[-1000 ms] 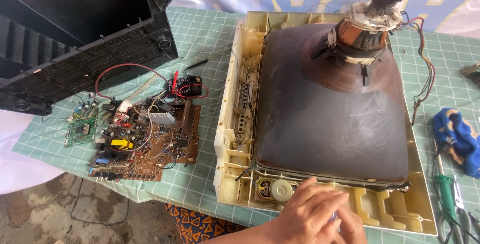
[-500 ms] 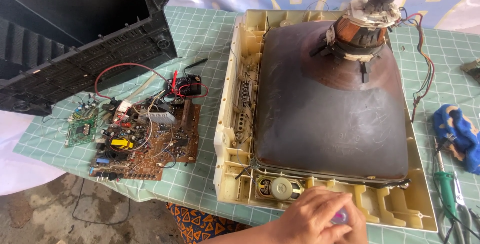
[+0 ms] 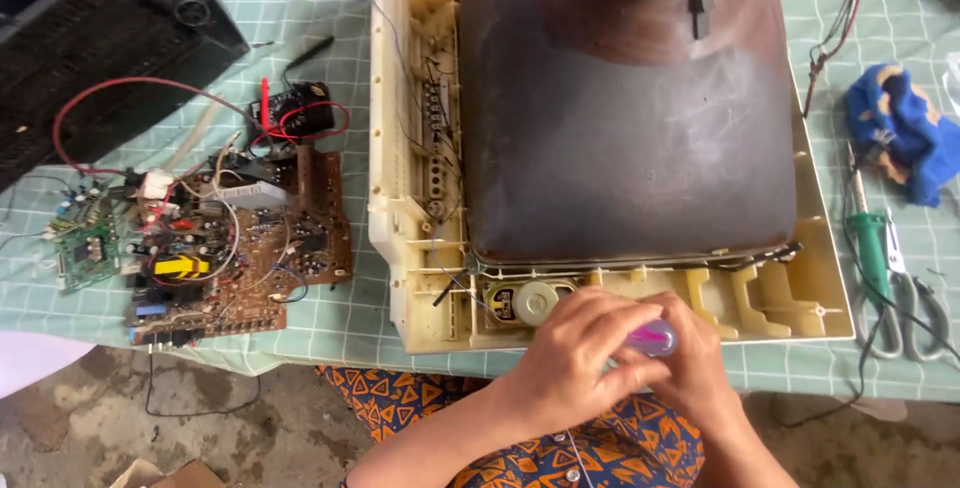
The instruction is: Installing a speaker into a CRT television chassis using a screwdriver
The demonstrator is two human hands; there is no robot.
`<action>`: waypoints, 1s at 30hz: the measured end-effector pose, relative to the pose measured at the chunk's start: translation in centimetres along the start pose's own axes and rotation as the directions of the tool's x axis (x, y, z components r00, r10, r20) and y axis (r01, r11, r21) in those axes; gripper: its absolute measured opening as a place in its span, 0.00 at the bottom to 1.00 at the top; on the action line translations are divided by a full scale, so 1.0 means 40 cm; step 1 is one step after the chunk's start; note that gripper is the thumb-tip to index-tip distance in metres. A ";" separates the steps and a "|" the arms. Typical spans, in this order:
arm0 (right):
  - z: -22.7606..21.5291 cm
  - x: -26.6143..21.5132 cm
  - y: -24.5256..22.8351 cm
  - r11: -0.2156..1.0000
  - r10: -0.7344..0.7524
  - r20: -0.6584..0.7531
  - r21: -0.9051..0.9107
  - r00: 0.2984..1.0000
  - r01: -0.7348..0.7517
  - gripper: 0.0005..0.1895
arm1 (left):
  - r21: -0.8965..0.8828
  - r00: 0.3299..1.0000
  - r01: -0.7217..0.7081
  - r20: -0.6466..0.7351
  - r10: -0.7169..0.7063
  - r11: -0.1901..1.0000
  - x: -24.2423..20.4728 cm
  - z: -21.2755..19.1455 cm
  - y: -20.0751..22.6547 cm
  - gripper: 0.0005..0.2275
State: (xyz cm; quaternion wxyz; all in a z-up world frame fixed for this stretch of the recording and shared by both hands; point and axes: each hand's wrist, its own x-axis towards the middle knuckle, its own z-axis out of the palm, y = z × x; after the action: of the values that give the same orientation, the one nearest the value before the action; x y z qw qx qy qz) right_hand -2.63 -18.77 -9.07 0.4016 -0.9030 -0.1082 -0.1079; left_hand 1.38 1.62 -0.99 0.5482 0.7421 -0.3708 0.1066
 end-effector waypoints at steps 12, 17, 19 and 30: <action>-0.189 0.139 -0.142 0.940 -0.341 0.307 0.117 0.889 0.321 0.24 | -0.013 0.992 0.114 0.047 -0.113 0.993 0.009 -0.026 -0.017 0.14; -0.208 0.183 -0.179 0.875 -0.460 0.426 0.072 0.779 0.478 0.20 | -0.043 0.996 0.088 0.028 -0.087 0.995 -0.001 -0.036 -0.025 0.11; -0.215 0.189 -0.195 0.870 -0.447 0.407 -0.009 0.796 0.493 0.20 | -0.082 0.990 0.130 0.070 -0.125 0.988 -0.009 -0.042 -0.030 0.15; -0.227 0.214 -0.226 0.866 -0.366 0.584 -0.073 0.725 0.495 0.23 | -0.031 0.992 0.107 0.073 -0.105 0.994 -0.025 -0.006 -0.074 0.12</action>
State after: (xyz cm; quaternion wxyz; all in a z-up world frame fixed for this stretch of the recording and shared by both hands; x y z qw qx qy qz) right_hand 2.01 -18.74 5.63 0.2122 -0.8834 -0.4143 0.0550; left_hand 2.70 2.62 -3.64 0.5526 0.7542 -0.3519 0.0444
